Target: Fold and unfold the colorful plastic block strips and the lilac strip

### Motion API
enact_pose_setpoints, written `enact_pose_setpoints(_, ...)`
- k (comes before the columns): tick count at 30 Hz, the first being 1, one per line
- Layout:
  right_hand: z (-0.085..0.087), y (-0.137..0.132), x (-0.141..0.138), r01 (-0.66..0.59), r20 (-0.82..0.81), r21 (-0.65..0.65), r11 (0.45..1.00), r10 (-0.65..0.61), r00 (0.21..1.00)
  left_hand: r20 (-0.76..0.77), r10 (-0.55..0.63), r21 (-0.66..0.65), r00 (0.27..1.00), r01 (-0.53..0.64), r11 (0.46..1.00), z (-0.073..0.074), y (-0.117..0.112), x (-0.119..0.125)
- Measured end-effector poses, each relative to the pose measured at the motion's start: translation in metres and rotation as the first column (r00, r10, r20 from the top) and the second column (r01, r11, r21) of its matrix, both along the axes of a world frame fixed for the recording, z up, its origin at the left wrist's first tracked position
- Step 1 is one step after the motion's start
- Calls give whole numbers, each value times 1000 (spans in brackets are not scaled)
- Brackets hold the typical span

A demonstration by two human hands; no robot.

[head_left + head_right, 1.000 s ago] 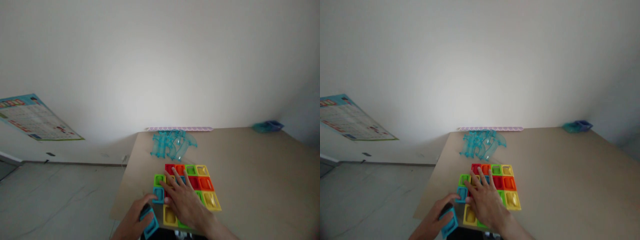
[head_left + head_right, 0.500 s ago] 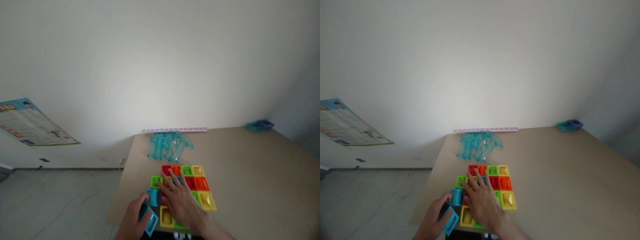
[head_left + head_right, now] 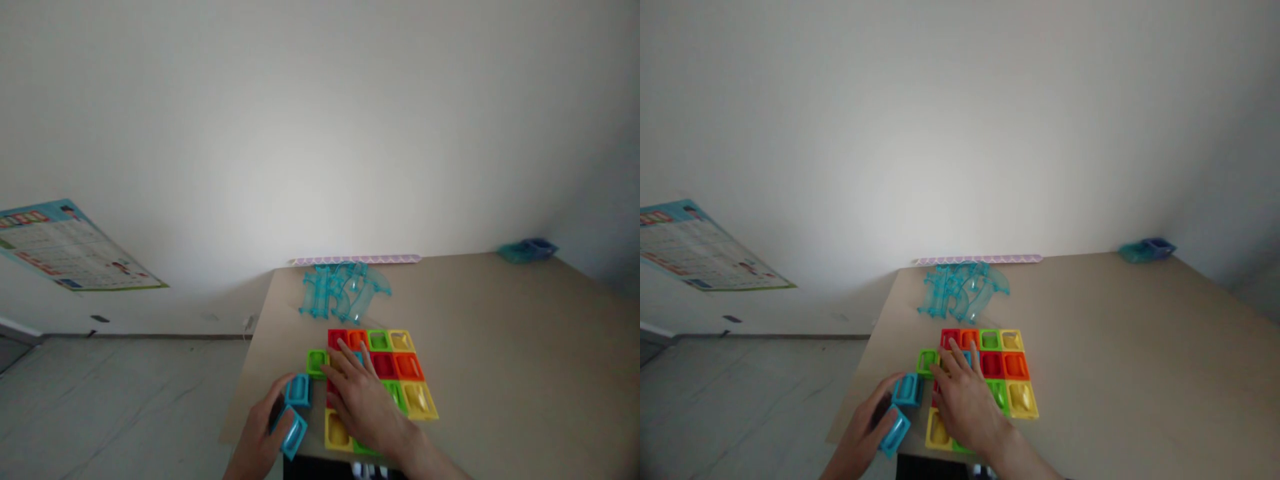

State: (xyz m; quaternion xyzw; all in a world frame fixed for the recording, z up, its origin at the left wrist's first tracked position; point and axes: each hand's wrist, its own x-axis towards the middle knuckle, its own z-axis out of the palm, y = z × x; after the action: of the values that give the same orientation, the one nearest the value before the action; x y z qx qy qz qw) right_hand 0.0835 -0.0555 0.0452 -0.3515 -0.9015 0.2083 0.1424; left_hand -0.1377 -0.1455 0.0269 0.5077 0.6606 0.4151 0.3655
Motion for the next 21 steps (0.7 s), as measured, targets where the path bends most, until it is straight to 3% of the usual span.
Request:
enact_pose_setpoints(9,-1,-8,-18,-46,-46,-35,998,44,998,149,175,-117,973,-158,980,-15,17,-1)
enact_pose_setpoints(16,-4,-9,-15,-61,-50,-35,998,59,997,176,107,-210,978,-69,975,-8,13,5)
enact_pose_setpoints(21,1,-9,-14,-71,-70,-48,996,68,995,94,150,-187,984,-131,974,-2,2,12)
